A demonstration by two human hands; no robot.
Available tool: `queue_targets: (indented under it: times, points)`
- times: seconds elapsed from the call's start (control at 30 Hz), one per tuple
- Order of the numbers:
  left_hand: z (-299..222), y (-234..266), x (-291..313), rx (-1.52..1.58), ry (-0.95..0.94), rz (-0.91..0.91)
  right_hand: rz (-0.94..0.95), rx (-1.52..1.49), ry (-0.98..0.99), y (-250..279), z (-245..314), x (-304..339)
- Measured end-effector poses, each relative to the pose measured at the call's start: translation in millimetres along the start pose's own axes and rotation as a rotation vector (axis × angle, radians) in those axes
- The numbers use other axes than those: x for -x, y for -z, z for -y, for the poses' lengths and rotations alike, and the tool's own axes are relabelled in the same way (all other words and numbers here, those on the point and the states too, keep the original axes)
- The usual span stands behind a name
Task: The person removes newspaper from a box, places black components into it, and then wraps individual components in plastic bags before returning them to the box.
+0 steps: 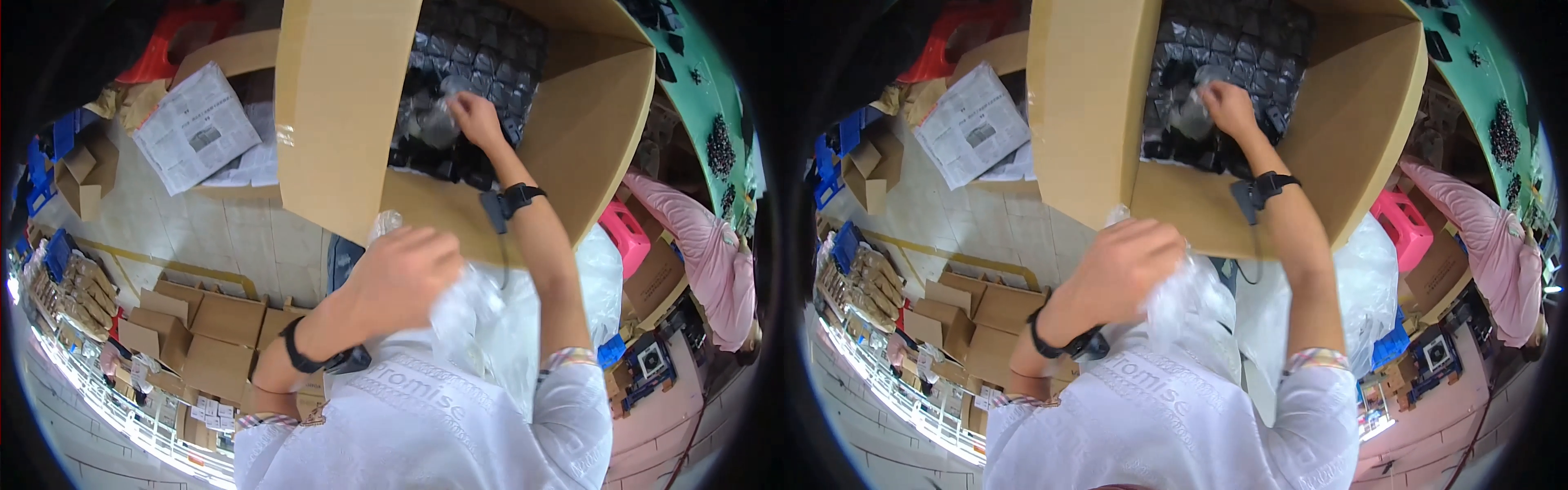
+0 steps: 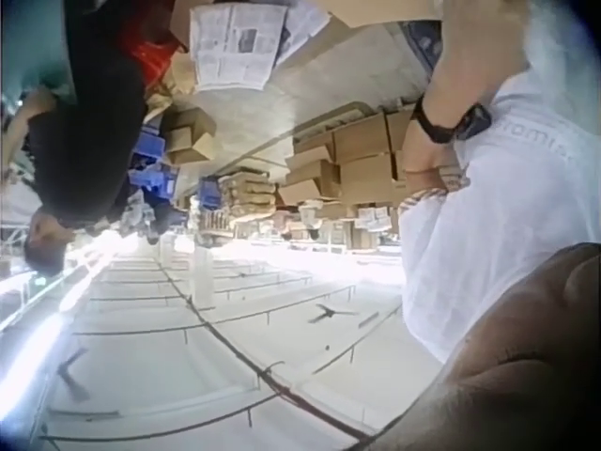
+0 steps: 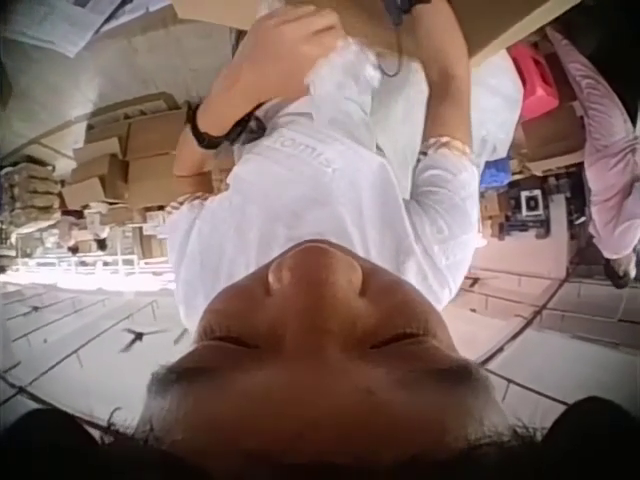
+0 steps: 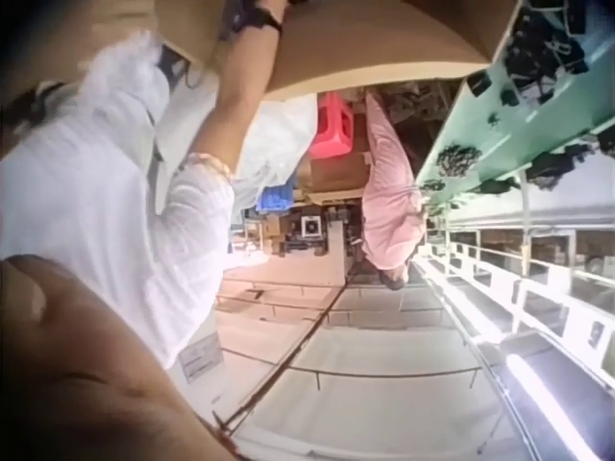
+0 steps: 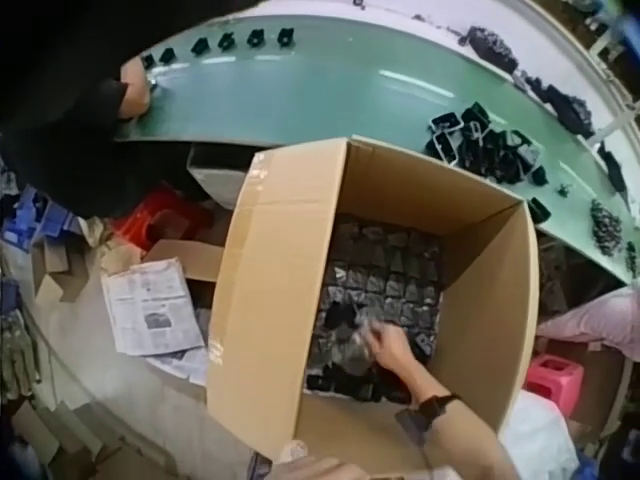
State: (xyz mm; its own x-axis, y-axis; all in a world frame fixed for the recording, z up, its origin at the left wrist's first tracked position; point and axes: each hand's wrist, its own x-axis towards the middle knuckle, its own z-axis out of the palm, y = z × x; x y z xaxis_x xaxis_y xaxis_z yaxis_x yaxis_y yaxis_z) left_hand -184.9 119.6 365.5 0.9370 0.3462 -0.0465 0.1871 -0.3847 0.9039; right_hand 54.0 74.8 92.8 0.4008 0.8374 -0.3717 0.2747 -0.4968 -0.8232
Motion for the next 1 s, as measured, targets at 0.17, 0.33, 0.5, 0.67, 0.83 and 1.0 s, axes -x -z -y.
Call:
queue_targets:
  times: [0.17,0.33,0.5,0.67,0.83,1.0]
  points:
    - [-91,49,-19,-0.432,-0.043,0.497,0.254,0.377,0.033,22,0,51]
    - [-110,54,-40,-0.664,-0.198,0.557,0.363,0.693,0.06,-48,-20,39]
    - [-98,41,-66,-0.097,-0.169,0.577,0.512,0.795,-0.235,-117,-42,16]
    - [-75,16,-94,0.11,-0.085,0.583,0.412,0.637,-0.269,-137,-44,23]
    - [13,-42,-47,0.0,0.219,0.107,0.313,0.15,-0.151,-109,-19,36]
    - [69,-80,-6,-0.084,0.55,0.298,0.522,0.309,-0.149,-21,-45,67]
